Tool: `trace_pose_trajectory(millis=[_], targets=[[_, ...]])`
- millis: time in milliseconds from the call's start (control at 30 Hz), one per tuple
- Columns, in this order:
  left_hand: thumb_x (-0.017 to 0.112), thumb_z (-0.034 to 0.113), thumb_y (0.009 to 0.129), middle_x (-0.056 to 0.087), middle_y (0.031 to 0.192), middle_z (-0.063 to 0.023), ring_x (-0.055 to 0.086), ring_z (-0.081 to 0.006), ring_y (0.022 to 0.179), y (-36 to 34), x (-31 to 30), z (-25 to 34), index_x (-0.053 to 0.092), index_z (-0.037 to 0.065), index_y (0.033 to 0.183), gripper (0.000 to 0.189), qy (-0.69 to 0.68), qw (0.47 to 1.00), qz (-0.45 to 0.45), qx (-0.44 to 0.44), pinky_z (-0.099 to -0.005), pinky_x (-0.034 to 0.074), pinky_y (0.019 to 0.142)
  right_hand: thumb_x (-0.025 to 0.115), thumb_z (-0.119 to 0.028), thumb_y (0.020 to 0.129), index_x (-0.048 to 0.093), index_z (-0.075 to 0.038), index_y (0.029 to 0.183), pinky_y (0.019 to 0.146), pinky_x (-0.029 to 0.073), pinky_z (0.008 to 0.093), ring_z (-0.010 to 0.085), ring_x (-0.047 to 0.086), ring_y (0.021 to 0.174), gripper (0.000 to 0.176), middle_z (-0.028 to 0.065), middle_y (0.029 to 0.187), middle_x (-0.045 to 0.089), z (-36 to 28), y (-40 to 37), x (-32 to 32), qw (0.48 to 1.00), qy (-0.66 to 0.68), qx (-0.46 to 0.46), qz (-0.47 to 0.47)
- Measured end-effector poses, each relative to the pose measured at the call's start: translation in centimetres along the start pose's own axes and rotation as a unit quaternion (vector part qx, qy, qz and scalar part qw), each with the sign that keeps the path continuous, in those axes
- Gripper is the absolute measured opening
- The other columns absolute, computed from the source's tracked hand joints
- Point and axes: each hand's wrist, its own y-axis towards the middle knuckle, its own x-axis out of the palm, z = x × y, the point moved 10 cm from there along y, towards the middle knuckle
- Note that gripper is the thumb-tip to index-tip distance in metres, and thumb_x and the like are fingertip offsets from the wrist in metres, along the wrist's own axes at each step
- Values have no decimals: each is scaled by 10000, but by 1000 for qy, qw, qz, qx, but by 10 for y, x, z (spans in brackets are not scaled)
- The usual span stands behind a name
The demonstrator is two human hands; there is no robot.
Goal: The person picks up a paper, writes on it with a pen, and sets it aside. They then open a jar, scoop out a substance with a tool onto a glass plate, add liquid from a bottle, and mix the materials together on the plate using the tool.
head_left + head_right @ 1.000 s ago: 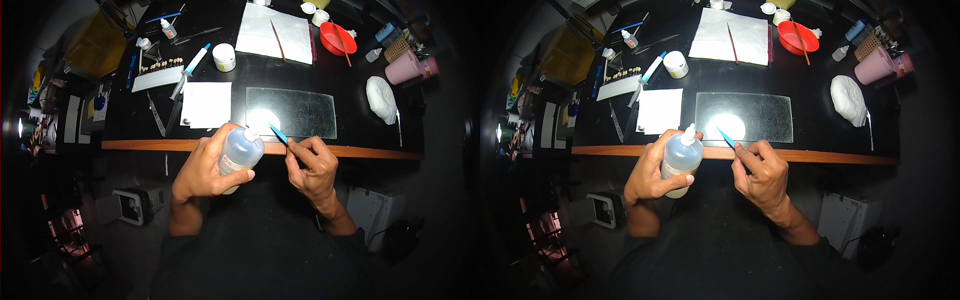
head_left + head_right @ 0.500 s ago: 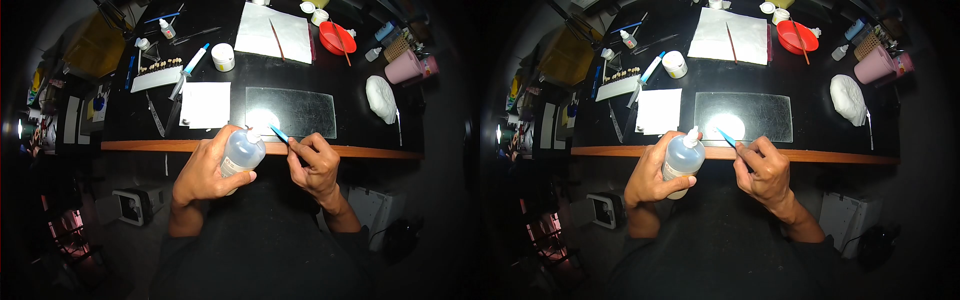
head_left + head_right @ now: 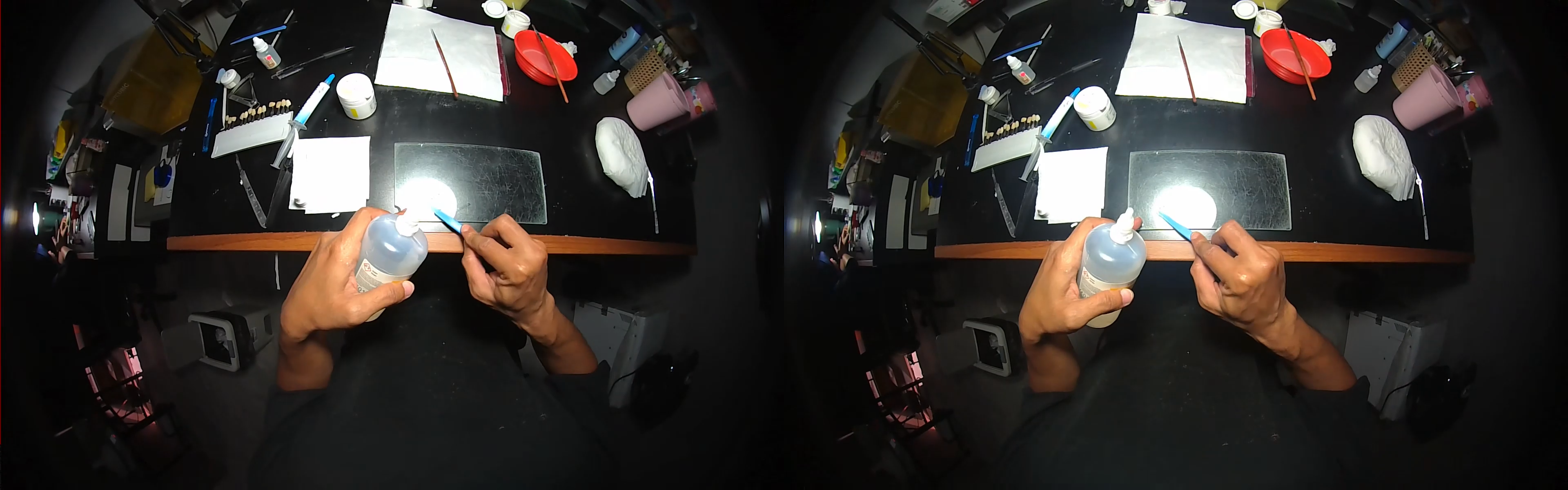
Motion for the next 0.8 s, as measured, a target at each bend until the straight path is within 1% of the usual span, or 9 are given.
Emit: trace_pose_trajectory(millis=[133, 233, 433, 500, 600, 700, 800], targets=[[869, 231, 787, 764, 992, -195, 786, -323, 943, -1, 0, -1, 591, -32, 1311, 650, -6, 1000, -1, -12, -397, 575, 880, 799, 47, 752, 806, 35, 949, 439, 440, 296, 146, 590, 509, 197, 69, 748, 610, 2, 1, 0, 1000, -10, 8, -16], [869, 227, 786, 762, 984, -193, 785, -322, 938, 0, 0, 0, 592, -32, 1312, 649, -4, 1000, -2, -13, -396, 575, 879, 800, 41, 763, 807, 35, 947, 437, 442, 294, 145, 590, 506, 184, 68, 745, 611, 5, 3, -4, 1000, 1, 12, -5], [862, 212, 786, 760, 973, -191, 784, -324, 938, 0, 1, 3, 592, -32, 1307, 636, 4, 1000, -5, -17, -397, 575, 878, 797, 36, 767, 807, 34, 936, 439, 442, 292, 148, 587, 511, 169, 64, 731, 604, 8, 2, -2, 1000, 2, 19, -13], [858, 210, 789, 753, 980, -194, 781, -327, 946, 0, 2, 3, 595, -32, 1296, 621, 1, 1000, -8, -22, -401, 575, 875, 796, 43, 765, 809, 29, 931, 444, 441, 295, 149, 585, 518, 167, 63, 722, 599, 14, 2, -5, 999, 28, 24, 3], [853, 203, 779, 734, 1005, -218, 768, -366, 956, 1, -5, 17, 595, -39, 1275, 609, 89, 996, 0, -11, -410, 575, 868, 795, 61, 770, 810, 25, 922, 461, 435, 289, 143, 592, 542, 157, 65, 712, 608, 24, 5, -13, 997, 61, 33, 41], [829, 159, 746, 709, 1005, -243, 740, -414, 933, 7, -16, 25, 595, -52, 1248, 593, 208, 978, 19, -7, -449, 574, 845, 797, 59, 784, 811, 28, 933, 469, 428, 273, 127, 603, 560, 153, 65, 715, 625, 32, 3, -15, 994, 77, 33, 64], [789, 101, 699, 707, 1060, -222, 716, -419, 951, 14, -20, 31, 600, -25, 1282, 626, 364, 931, 6, -5, -457, 560, 875, 804, 53, 785, 816, 24, 942, 464, 418, 270, 115, 594, 557, 160, 59, 716, 626, 38, 3, -16, 991, 97, 72, 58]])
